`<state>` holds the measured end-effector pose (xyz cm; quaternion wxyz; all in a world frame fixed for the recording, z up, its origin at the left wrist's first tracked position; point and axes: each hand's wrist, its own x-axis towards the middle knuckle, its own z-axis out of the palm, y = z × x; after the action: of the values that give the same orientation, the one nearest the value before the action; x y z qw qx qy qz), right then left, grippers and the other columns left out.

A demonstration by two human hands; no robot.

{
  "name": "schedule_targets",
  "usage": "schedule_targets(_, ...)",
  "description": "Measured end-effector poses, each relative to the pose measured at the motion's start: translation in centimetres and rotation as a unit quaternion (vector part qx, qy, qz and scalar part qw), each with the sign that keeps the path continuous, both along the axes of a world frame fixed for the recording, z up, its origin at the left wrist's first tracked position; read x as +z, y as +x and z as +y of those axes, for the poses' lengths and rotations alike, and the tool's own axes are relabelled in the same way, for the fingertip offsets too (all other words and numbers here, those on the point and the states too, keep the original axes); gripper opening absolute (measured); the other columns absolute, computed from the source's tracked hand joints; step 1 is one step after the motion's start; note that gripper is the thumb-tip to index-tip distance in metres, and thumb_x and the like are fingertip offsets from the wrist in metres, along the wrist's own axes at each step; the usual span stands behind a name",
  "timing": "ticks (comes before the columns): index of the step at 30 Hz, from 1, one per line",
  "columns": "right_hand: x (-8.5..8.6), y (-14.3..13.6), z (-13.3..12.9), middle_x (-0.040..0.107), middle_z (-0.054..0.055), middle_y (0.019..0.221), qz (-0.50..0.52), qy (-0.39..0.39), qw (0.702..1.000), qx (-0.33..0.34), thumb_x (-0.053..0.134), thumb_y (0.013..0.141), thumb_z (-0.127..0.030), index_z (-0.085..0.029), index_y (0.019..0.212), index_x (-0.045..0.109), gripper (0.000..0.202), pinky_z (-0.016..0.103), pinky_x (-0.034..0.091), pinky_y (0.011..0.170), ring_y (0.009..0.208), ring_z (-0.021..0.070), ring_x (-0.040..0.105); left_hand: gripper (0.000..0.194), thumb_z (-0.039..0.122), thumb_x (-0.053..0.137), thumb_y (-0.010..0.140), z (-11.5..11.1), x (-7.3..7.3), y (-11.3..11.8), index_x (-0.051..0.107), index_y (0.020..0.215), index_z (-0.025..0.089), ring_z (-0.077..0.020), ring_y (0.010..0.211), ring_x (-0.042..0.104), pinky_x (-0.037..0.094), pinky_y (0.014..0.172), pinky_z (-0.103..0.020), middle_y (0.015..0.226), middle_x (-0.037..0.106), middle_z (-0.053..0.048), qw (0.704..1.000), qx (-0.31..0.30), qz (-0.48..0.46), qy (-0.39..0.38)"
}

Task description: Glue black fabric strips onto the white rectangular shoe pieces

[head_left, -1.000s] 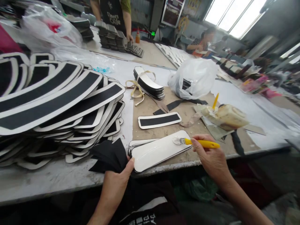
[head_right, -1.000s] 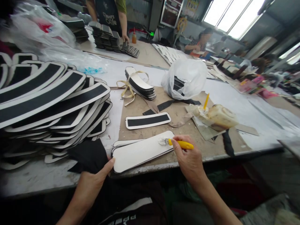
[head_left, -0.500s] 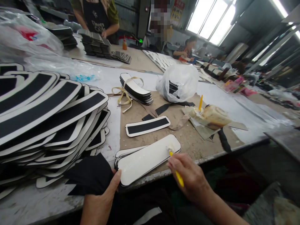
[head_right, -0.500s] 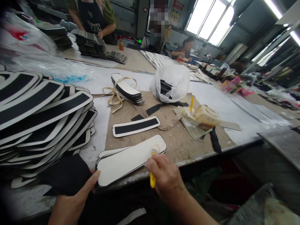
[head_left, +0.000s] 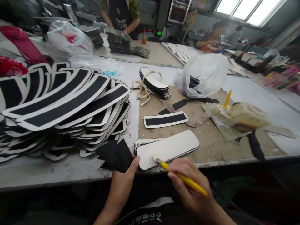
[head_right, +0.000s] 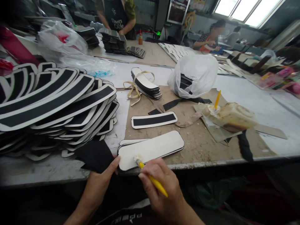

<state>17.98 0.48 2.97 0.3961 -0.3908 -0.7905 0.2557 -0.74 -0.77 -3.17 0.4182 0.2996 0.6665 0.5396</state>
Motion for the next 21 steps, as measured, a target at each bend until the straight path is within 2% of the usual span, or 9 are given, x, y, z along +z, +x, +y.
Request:
schedule_targets(3,0.0,-1.2,0.5,0.056,0.001,0.075,0.101,-0.099,0.989,-0.05,0.05,0.085,-0.014,-0.021,0.084,0.056,0.009,0.027,0.049,0.065,0.071,0.0139,0.057,0.027,0.041,0.065,0.072,-0.1,-0.1,-0.1,0.064,0.086,0.018,-0.0209,0.09,0.059,0.042,0.09,-0.034,0.092,0.066,-0.004,1.0,-0.021,0.008,0.005)
schedule_targets(6,-0.4,-0.6,1.4,0.054,0.0,0.071,0.101,-0.166,0.977,-0.083,0.051,0.087,-0.021,-0.02,0.079,0.056,0.009,0.027,0.046,0.057,0.059,0.0121,0.054,0.027,0.043,0.064,0.072,-0.2,-0.2,-0.2,0.064,0.082,0.018,-0.0215,0.087,0.06,0.044,0.087,-0.034,0.088,0.066,-0.005,1.0,-0.021,0.006,-0.005)
schedule_targets(11,-0.1,0.5,1.5,0.057,0.002,0.078,0.054,-0.076,0.985,-0.146,0.056,0.083,-0.02,-0.019,0.08,0.058,0.004,0.029,0.044,0.07,0.077,0.0162,0.055,0.025,0.041,0.064,0.072,-0.2,-0.3,0.0,0.064,0.081,0.018,-0.021,0.088,0.059,0.042,0.089,-0.034,0.089,0.066,-0.005,1.0,-0.014,0.02,0.012)
schedule_targets(14,0.1,-0.5,1.3,0.056,0.001,0.074,0.079,-0.111,0.983,-0.12,0.053,0.085,-0.021,-0.02,0.082,0.058,0.006,0.028,0.045,0.065,0.068,0.0139,0.055,0.027,0.041,0.063,0.073,-0.2,-0.1,0.0,0.064,0.085,0.017,-0.0217,0.092,0.058,0.039,0.093,-0.036,0.093,0.066,-0.006,0.999,-0.015,0.026,0.02)
schedule_targets(17,-0.3,-1.3,1.8,0.055,-0.001,0.067,0.084,-0.14,0.982,-0.097,0.051,0.087,-0.023,-0.02,0.08,0.057,0.01,0.028,0.046,0.061,0.06,0.0128,0.054,0.026,0.041,0.063,0.073,-0.1,0.3,0.0,0.063,0.084,0.017,-0.0217,0.091,0.058,0.04,0.093,-0.036,0.091,0.065,-0.005,0.999,-0.015,0.028,0.011)
schedule_targets(21,-0.9,0.9,3.2,0.058,0.003,0.075,0.018,-0.02,0.989,-0.145,0.054,0.085,-0.021,-0.02,0.079,0.057,0.007,0.033,0.047,0.072,0.076,0.0178,0.057,0.025,0.042,0.065,0.072,0.1,0.8,0.0,0.063,0.077,0.017,-0.0211,0.086,0.059,0.042,0.09,-0.034,0.086,0.065,-0.004,1.0,-0.02,0.011,-0.007)
